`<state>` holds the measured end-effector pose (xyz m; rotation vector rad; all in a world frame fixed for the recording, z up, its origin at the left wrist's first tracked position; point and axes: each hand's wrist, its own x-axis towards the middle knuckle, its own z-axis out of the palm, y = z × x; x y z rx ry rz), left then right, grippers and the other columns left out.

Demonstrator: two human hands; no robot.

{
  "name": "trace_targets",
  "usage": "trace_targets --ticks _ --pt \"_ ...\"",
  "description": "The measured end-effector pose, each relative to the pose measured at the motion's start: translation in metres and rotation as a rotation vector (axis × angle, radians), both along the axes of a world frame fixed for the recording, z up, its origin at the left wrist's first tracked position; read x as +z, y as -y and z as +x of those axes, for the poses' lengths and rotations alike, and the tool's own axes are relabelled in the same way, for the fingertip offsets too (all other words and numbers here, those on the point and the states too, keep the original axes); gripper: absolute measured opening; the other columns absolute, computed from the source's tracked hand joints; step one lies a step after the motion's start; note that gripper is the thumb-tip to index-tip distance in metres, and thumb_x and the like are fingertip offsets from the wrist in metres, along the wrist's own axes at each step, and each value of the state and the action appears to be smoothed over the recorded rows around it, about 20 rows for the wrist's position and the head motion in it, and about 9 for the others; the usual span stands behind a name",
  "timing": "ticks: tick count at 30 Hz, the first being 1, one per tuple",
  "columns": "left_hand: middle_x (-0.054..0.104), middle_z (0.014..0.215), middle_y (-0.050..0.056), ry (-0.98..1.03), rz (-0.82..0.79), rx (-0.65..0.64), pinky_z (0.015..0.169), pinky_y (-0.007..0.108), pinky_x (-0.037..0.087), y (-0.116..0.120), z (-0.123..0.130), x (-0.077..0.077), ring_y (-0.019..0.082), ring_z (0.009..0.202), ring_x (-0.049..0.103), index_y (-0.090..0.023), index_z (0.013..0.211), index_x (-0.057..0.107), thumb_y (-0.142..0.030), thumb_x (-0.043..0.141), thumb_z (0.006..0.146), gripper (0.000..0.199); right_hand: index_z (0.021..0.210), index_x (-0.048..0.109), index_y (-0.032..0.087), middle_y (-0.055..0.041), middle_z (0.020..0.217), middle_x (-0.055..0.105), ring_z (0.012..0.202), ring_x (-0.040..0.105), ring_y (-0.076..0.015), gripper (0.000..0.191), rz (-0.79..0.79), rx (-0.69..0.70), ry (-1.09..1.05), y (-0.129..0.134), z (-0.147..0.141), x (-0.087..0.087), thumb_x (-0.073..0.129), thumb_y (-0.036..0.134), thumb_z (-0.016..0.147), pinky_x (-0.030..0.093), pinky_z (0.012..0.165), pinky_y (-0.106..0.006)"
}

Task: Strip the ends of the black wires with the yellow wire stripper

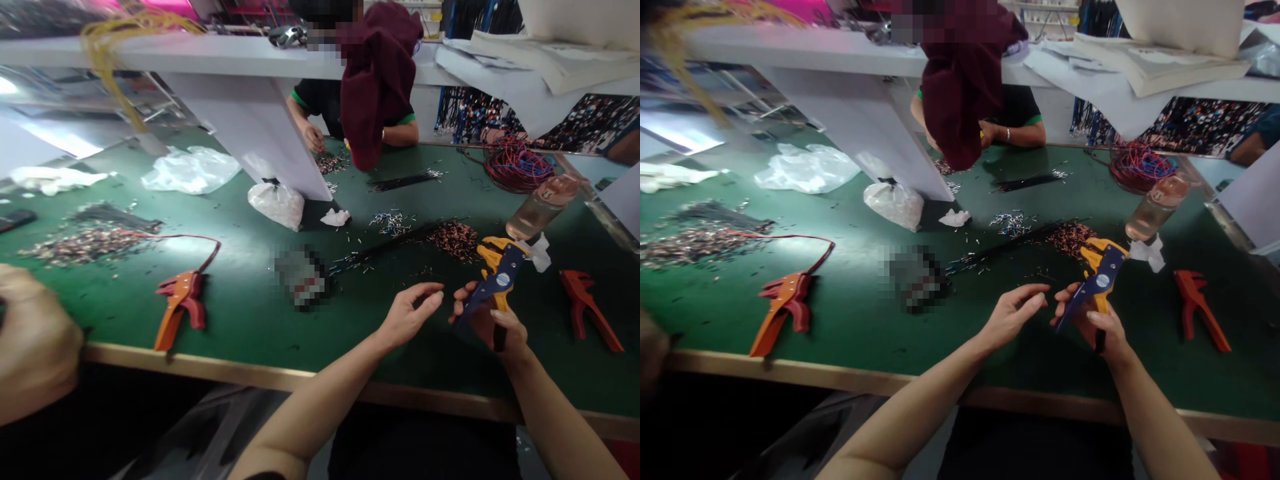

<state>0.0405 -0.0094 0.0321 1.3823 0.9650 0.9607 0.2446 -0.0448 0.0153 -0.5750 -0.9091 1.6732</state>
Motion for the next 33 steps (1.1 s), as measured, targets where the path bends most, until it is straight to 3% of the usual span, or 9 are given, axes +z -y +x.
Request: trace_targets --ticks 2,5,8,12,16,21,25,29,33 --pt "0.073 0.081 0.005 0.206 -0.233 0.047 0.073 0.031 0.047 -0.002 0.004 -0.002 0.015 0.071 0.059 -0.017 0.103 0.076 -0.054 0.070 0.080 0.044 0.119 0.065 0.024 -0.0098 0.112 0.072 0.091 0.068 -0.0244 0.043 -0.022 0.024 0.015 0.002 -0.004 0.000 0.072 0.038 0.079 0.059 0.086 -0.048" --pt "0.072 0.078 0.004 0.408 -0.448 0.094 0.074 0.029 0.046 -0.005 0.006 -0.003 0.012 0.067 0.057 -0.016 0.092 0.078 -0.054 0.083 0.066 0.046 0.116 0.066 0.022 -0.0098 0.108 0.073 0.087 0.068 -0.0237 0.044 -0.059 0.041 0.042 0.005 -0.011 -0.001 0.075 0.037 0.076 0.060 0.081 -0.045" --pt "0.074 0.076 0.005 0.491 -0.591 0.053 0.073 0.028 0.046 -0.008 0.005 -0.002 0.012 0.067 0.060 -0.014 0.087 0.079 -0.050 0.090 0.057 0.048 0.115 0.065 0.022 -0.0101 0.106 0.073 0.085 0.069 -0.0241 0.046 -0.078 0.026 0.064 0.006 -0.013 0.000 0.076 0.037 0.074 0.060 0.079 -0.044" --pt "0.075 0.076 0.005 0.558 -0.692 0.026 0.071 0.027 0.046 -0.010 0.004 -0.005 0.011 0.065 0.062 -0.014 0.092 0.078 -0.046 0.092 0.055 0.051 0.115 0.065 0.022 -0.0094 0.106 0.073 0.086 0.068 -0.0236 0.044 -0.098 0.022 0.046 0.006 -0.012 0.000 0.075 0.037 0.074 0.059 0.080 -0.043" --pt "0.072 0.070 0.003 0.581 -0.709 0.030 0.068 0.025 0.046 -0.012 0.005 -0.006 0.010 0.062 0.060 -0.013 0.084 0.076 -0.043 0.093 0.054 0.046 0.116 0.064 0.022 -0.0099 0.109 0.072 0.087 0.068 -0.0236 0.043 -0.074 0.084 0.024 0.006 -0.014 -0.001 0.073 0.036 0.076 0.058 0.081 -0.045" --pt "0.062 0.055 -0.001 0.408 -0.570 0.023 0.058 0.023 0.041 -0.010 0.007 -0.008 0.008 0.054 0.053 -0.013 0.064 0.069 -0.056 0.088 0.058 0.047 0.117 0.064 0.023 -0.0087 0.110 0.071 0.089 0.067 -0.0223 0.043 -0.049 0.082 0.015 0.008 -0.016 0.000 0.073 0.035 0.077 0.058 0.083 -0.043" --pt "0.064 0.059 0.000 0.404 -0.584 -0.048 0.059 0.026 0.044 -0.006 0.009 -0.009 0.012 0.057 0.056 -0.013 0.083 0.075 -0.058 0.086 0.061 0.051 0.116 0.064 0.022 -0.0102 0.108 0.072 0.087 0.067 -0.0234 0.045 -0.045 0.116 0.023 0.009 -0.016 0.000 0.074 0.037 0.075 0.058 0.081 -0.045" --pt "0.069 0.070 0.002 0.508 -0.538 0.052 0.068 0.027 0.048 -0.006 0.009 -0.007 0.011 0.064 0.058 -0.015 0.079 0.077 -0.046 0.093 0.051 0.045 0.116 0.065 0.019 -0.0117 0.108 0.072 0.087 0.068 -0.0242 0.046 -0.048 0.186 0.007 0.009 -0.018 -0.001 0.075 0.037 0.075 0.058 0.081 -0.045" --pt "0.068 0.064 0.001 0.543 -0.391 0.192 0.070 0.027 0.049 -0.014 0.004 -0.004 0.011 0.062 0.058 -0.016 0.066 0.074 -0.041 0.093 0.054 0.033 0.121 0.064 0.022 -0.0126 0.117 0.071 0.093 0.069 -0.0254 0.050 -0.063 0.162 0.024 0.006 -0.019 -0.003 0.075 0.039 0.076 0.058 0.084 -0.048"
